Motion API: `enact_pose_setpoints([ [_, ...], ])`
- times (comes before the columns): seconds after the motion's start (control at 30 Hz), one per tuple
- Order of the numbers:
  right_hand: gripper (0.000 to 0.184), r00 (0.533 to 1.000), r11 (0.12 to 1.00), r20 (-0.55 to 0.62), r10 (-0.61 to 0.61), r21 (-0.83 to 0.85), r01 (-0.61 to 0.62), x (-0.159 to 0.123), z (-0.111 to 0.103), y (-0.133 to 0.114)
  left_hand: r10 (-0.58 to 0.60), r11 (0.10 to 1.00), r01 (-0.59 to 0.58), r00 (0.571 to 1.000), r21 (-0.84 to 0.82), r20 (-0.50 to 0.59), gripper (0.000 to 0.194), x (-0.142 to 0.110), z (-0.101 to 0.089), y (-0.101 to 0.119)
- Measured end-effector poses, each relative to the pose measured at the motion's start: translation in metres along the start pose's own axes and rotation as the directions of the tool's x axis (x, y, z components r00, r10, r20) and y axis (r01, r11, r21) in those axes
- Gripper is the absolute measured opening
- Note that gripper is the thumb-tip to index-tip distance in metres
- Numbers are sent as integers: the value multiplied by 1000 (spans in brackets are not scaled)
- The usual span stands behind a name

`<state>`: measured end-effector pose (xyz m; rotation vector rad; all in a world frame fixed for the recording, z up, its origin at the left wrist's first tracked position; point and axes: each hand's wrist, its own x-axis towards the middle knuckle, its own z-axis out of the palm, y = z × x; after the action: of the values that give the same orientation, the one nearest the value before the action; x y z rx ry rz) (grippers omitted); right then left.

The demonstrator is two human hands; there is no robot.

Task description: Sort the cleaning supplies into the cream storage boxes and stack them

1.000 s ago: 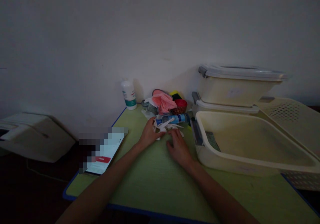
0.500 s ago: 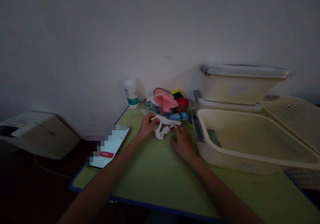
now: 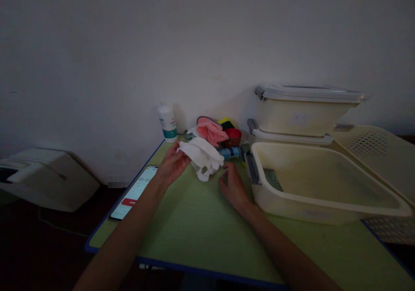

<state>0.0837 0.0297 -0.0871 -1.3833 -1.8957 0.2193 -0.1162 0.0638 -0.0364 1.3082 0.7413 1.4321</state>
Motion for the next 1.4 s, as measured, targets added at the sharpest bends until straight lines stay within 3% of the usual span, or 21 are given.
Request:
enact_pose_setpoints([
  [0.1, 25, 992, 1000, -127, -9, 9, 10, -4, -6, -5, -145, 986, 163, 952, -46, 268, 61, -6, 15, -7],
  [0.17, 25, 986, 998, -158, -55, -4, 55, -7, -12, -11, -190, 975, 219, 921, -49, 339, 64, -7, 23, -12],
  [0.23, 25, 984, 990, -106, -144, -20, 143, -11, -18, -17, -175, 984, 173, 952, 33, 250, 54, -6, 25, -19],
  [0.33, 22, 961, 961, 56, -271, -34, 273, -12, -19, -22, -70, 968, 60, 997, 245, 31, 35, -1, 16, -31],
  [0.5, 25, 941, 960, 239, -241, -84, 268, -7, -5, -19, 66, 895, 5, 987, 446, -143, 31, 19, 4, -44],
  [0.63, 26, 940, 966, 291, -179, -130, 224, -6, -1, -16, 145, 791, -45, 983, 611, -115, 35, 59, 18, -38],
  [0.8, 27, 942, 964, 300, -151, -168, 208, -8, -3, -18, 174, 644, -77, 984, 761, -47, 61, 100, 44, -39],
  [0.93, 27, 940, 957, 304, -153, -193, 218, -9, -4, -17, 93, 545, -34, 995, 838, -20, 35, 105, 49, -50],
  [1.07, 27, 935, 956, 318, -154, -193, 223, -9, -4, -17, 98, 474, -42, 995, 880, -5, 15, 107, 46, -39],
  [1.23, 27, 929, 963, 336, -157, -157, 219, -8, -3, -17, 191, 440, -18, 979, 898, -75, 14, 112, 43, -10],
  [1.4, 27, 925, 966, 343, -165, -136, 222, -7, -1, -16, 324, 474, -44, 937, 879, -128, 16, 112, 36, 10],
])
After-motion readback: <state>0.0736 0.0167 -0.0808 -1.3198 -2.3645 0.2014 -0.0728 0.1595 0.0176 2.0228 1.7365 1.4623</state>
